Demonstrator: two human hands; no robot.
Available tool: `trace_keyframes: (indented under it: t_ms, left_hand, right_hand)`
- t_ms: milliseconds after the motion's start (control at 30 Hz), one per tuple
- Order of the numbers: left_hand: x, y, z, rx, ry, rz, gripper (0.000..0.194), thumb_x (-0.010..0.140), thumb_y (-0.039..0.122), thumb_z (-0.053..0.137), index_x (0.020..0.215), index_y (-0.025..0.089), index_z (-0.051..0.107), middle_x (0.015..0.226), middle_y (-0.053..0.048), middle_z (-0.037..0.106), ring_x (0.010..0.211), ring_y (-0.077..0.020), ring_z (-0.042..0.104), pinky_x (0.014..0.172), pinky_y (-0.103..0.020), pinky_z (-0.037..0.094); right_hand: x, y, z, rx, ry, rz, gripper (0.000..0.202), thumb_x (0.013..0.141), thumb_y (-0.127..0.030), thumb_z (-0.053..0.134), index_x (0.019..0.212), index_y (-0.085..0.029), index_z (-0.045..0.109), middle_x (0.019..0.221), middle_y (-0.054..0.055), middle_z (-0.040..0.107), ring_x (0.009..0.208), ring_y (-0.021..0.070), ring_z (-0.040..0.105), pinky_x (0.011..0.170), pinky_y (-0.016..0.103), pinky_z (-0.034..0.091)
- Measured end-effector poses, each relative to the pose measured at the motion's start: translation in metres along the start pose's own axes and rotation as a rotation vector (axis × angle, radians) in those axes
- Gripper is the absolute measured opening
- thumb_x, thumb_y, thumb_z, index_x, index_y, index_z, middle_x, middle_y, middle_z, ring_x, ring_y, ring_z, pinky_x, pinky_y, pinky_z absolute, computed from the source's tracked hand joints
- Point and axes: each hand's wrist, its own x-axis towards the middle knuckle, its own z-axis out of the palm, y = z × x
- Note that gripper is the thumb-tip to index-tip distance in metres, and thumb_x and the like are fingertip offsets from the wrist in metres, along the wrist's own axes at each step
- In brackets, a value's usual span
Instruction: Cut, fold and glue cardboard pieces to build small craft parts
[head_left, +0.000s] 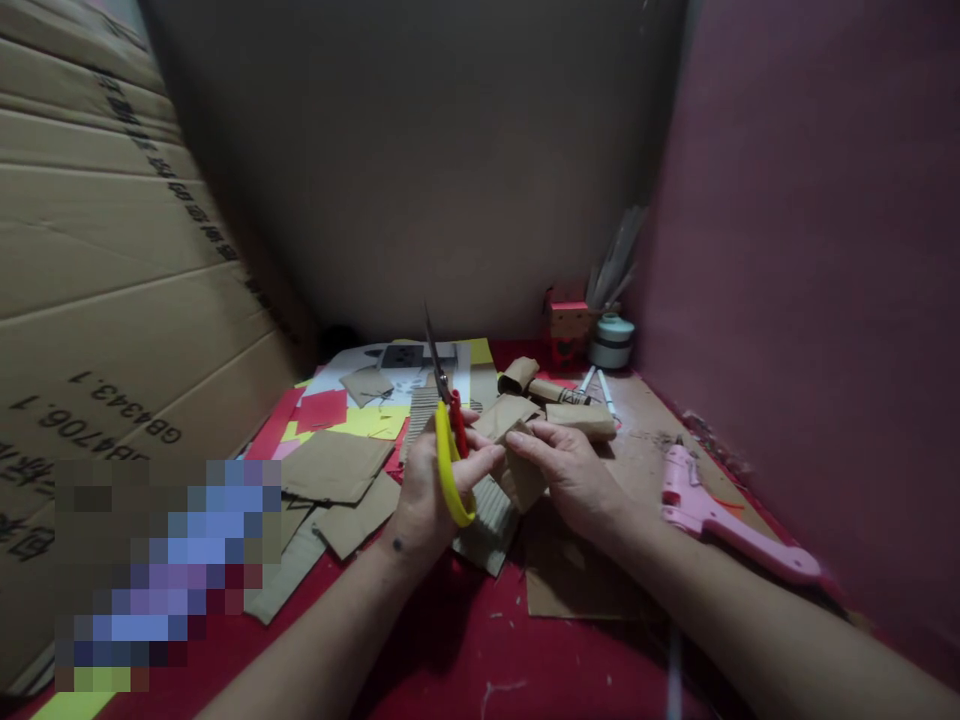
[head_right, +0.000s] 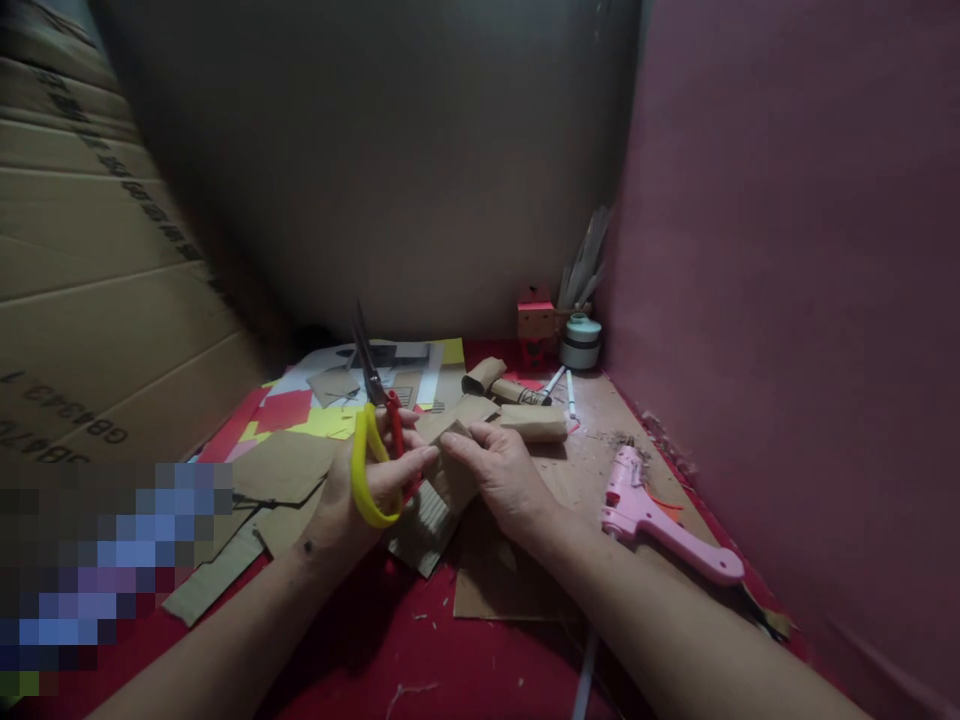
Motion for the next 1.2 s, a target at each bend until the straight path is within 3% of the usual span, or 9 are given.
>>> trace_keyframes:
  t_ms: [133, 300, 367, 533, 633, 700, 833, 967, 1200]
  left_hand:
    - [0.002, -0.004, -0.001, -0.09, -0.071, -0.099, 0.047, 0.053, 0.022, 0.078, 0.09, 0.018, 0.05, 0.062, 0.007, 0.055, 0.045, -0.0073, 0.05, 0.046, -0.021, 0.039]
    - [0.005, -0.011, -0.007, -0.136, -0.157, -0.178, 0.048, 0.054, 0.024, 0.079, 0.092, 0.017, 0.051, 0.06, 0.007, 0.054, 0.041, -0.0066, 0.048, 0.041, -0.021, 0.038]
    - [0.005, -0.01, -0.007, -0.152, -0.162, -0.198, 0.048, 0.054, 0.023, 0.079, 0.092, 0.017, 0.051, 0.06, 0.007, 0.054, 0.041, -0.007, 0.048, 0.041, -0.021, 0.038]
    - [0.003, 0.001, -0.003, -0.176, -0.036, -0.139, 0.046, 0.055, 0.02, 0.077, 0.092, 0.016, 0.052, 0.065, 0.005, 0.055, 0.048, -0.0091, 0.053, 0.045, -0.022, 0.041]
    - [0.004, 0.006, -0.005, -0.162, 0.102, -0.083, 0.045, 0.054, 0.02, 0.076, 0.092, 0.014, 0.053, 0.07, 0.002, 0.059, 0.052, -0.01, 0.055, 0.047, -0.022, 0.042]
    - [0.006, 0.007, -0.007, -0.157, 0.129, -0.067, 0.045, 0.053, 0.02, 0.076, 0.091, 0.013, 0.054, 0.07, 0.001, 0.06, 0.052, -0.0096, 0.055, 0.047, -0.021, 0.041]
    - [0.008, 0.002, -0.009, -0.182, -0.023, -0.167, 0.045, 0.054, 0.024, 0.077, 0.092, 0.013, 0.057, 0.069, -0.002, 0.064, 0.049, -0.0131, 0.058, 0.044, -0.024, 0.042]
    - [0.006, -0.003, -0.006, -0.24, -0.191, -0.19, 0.029, 0.062, 0.024, 0.072, 0.085, 0.012, 0.061, 0.068, -0.003, 0.064, 0.05, -0.0138, 0.058, 0.044, -0.024, 0.043]
    - [0.002, 0.0, -0.003, -0.219, -0.033, -0.132, 0.035, 0.058, 0.023, 0.074, 0.089, 0.015, 0.059, 0.075, -0.003, 0.065, 0.055, -0.0148, 0.061, 0.045, -0.023, 0.044]
  right_hand:
    - [-0.002, -0.004, 0.002, -0.017, -0.036, -0.051, 0.012, 0.077, -0.029, 0.063, 0.073, -0.018, 0.067, 0.069, -0.001, 0.064, 0.062, 0.0114, 0.056, 0.058, 0.023, 0.042]
    - [-0.004, -0.008, 0.001, -0.096, -0.019, -0.069, 0.02, 0.074, -0.03, 0.066, 0.061, -0.016, 0.059, 0.058, -0.003, 0.056, 0.052, 0.0082, 0.047, 0.049, 0.021, 0.036]
    - [-0.003, -0.006, -0.001, -0.103, -0.036, -0.053, 0.019, 0.074, -0.031, 0.065, 0.064, -0.016, 0.06, 0.06, -0.003, 0.056, 0.053, 0.0081, 0.047, 0.049, 0.021, 0.036]
    - [0.002, 0.002, -0.006, 0.022, -0.072, 0.0, 0.02, 0.078, -0.035, 0.061, 0.072, -0.016, 0.062, 0.063, -0.001, 0.058, 0.053, 0.0089, 0.051, 0.051, 0.022, 0.039]
    - [0.004, 0.003, -0.007, -0.069, -0.079, 0.047, 0.026, 0.079, -0.038, 0.058, 0.068, -0.015, 0.062, 0.059, 0.001, 0.058, 0.046, 0.0093, 0.05, 0.045, 0.023, 0.039]
    - [0.003, 0.002, -0.006, -0.133, -0.076, 0.045, 0.025, 0.079, -0.038, 0.058, 0.069, -0.015, 0.063, 0.058, 0.001, 0.059, 0.045, 0.0095, 0.05, 0.044, 0.024, 0.039]
    - [0.0, -0.005, -0.005, -0.202, -0.062, 0.01, 0.025, 0.079, -0.036, 0.057, 0.066, -0.016, 0.062, 0.056, 0.001, 0.058, 0.042, 0.0087, 0.048, 0.041, 0.022, 0.036]
    - [-0.003, -0.008, -0.005, -0.246, -0.068, 0.005, 0.026, 0.08, -0.033, 0.056, 0.061, -0.016, 0.06, 0.053, 0.0, 0.056, 0.041, 0.0077, 0.045, 0.04, 0.022, 0.034]
    - [-0.002, -0.004, -0.004, -0.214, -0.091, -0.046, 0.025, 0.082, -0.034, 0.054, 0.067, -0.016, 0.063, 0.057, 0.001, 0.057, 0.044, 0.0093, 0.048, 0.044, 0.024, 0.037]
